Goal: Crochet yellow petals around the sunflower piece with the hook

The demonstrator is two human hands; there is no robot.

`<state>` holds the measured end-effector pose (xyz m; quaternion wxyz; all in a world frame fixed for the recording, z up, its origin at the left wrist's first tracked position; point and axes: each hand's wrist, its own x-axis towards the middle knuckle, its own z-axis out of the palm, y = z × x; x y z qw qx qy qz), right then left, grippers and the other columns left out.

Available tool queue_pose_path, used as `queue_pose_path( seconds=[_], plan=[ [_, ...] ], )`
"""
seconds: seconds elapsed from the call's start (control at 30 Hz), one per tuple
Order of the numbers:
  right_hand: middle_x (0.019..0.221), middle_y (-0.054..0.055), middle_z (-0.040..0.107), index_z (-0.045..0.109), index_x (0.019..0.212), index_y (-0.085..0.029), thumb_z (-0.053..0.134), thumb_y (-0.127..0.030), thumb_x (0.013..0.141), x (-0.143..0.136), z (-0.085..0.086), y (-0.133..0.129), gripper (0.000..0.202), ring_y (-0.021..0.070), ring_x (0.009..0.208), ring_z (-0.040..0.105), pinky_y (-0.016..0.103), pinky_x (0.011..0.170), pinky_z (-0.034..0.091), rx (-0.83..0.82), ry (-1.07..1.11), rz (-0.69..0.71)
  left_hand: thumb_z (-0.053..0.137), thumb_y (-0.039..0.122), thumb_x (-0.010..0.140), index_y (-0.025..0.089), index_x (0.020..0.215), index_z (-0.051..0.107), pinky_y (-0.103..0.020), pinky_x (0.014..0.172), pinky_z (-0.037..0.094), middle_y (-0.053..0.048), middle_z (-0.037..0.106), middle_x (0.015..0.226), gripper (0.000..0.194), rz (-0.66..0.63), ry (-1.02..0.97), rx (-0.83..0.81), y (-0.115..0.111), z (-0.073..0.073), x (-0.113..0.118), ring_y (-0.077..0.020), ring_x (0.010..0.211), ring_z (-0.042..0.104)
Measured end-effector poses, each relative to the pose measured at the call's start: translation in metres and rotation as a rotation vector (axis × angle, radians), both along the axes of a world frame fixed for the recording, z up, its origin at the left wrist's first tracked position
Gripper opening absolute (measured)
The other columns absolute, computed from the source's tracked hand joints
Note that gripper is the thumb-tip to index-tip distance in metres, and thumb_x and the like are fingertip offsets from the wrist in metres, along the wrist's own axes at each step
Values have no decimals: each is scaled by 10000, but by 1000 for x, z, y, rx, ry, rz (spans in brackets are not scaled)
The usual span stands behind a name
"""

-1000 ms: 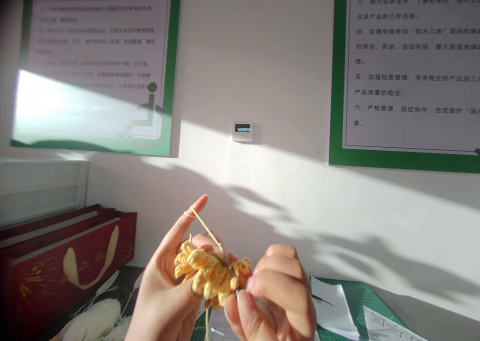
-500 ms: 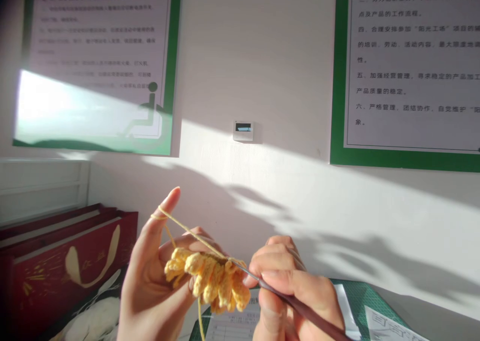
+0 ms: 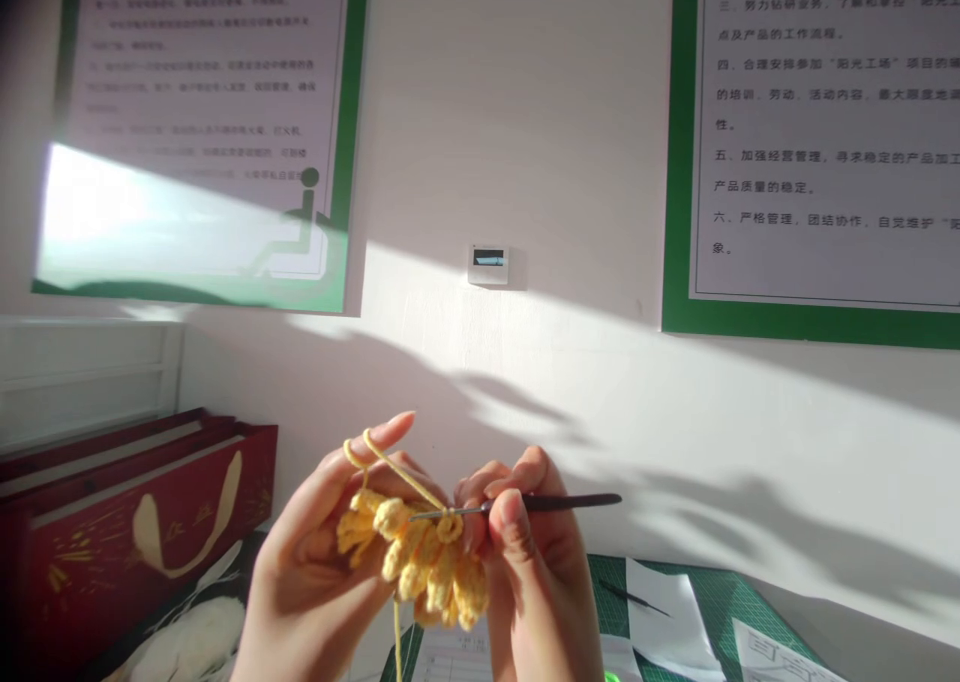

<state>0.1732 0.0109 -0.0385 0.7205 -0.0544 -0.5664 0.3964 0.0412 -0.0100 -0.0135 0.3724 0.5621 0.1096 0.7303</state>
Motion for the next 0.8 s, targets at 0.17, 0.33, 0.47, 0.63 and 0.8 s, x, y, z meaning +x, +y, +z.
queue_pose_path(
  seconds=[0.17, 0.33, 0.47, 0.63, 0.8],
  plan=[
    [824, -34, 633, 529, 950, -300, 566, -356, 993, -4, -1, 6, 79, 133, 587, 598, 334, 672, 546, 145, -14, -50, 827, 160, 785, 360, 1475, 518, -291, 742, 581, -64, 739, 990, 782, -319, -23, -70, -2, 4, -5, -211, 831, 701],
    [867, -13, 633, 570, 980, -290, 590, -265, 984, -8, -1, 3, 32, 140, 718, 632, 275, 622, 525, 262, 5, -218, 794, 346, 800, 310, 1553, 399, -385, 792, 563, -110, 683, 1122, 852, -466, -51, -112, -6, 6, -12, -294, 913, 699],
    [813, 3, 625, 574, 985, -249, 588, -156, 971, -12, 1, 0, 95, 148, 748, 612, 290, 654, 509, 450, -74, -518, 798, 393, 815, 351, 1557, 351, -330, 679, 513, -56, 673, 935, 867, -350, -22, -206, -3, 10, -10, -218, 746, 666],
    [812, 10, 619, 573, 1036, -233, 573, -138, 970, -14, 3, 2, 115, 162, 766, 583, 352, 710, 504, 598, -169, -679, 796, 224, 799, 352, 1567, 311, -290, 667, 475, -23, 656, 852, 917, -298, -11, -237, -1, 11, -8, -173, 700, 631],
    [729, -9, 559, 576, 963, -236, 594, -181, 970, -20, 3, 2, 58, 176, 816, 617, 267, 609, 475, 533, -95, -639, 692, 151, 808, 375, 1555, 347, -304, 693, 478, -13, 650, 830, 853, -333, -27, -246, 1, 11, -10, -195, 733, 648]
  ],
)
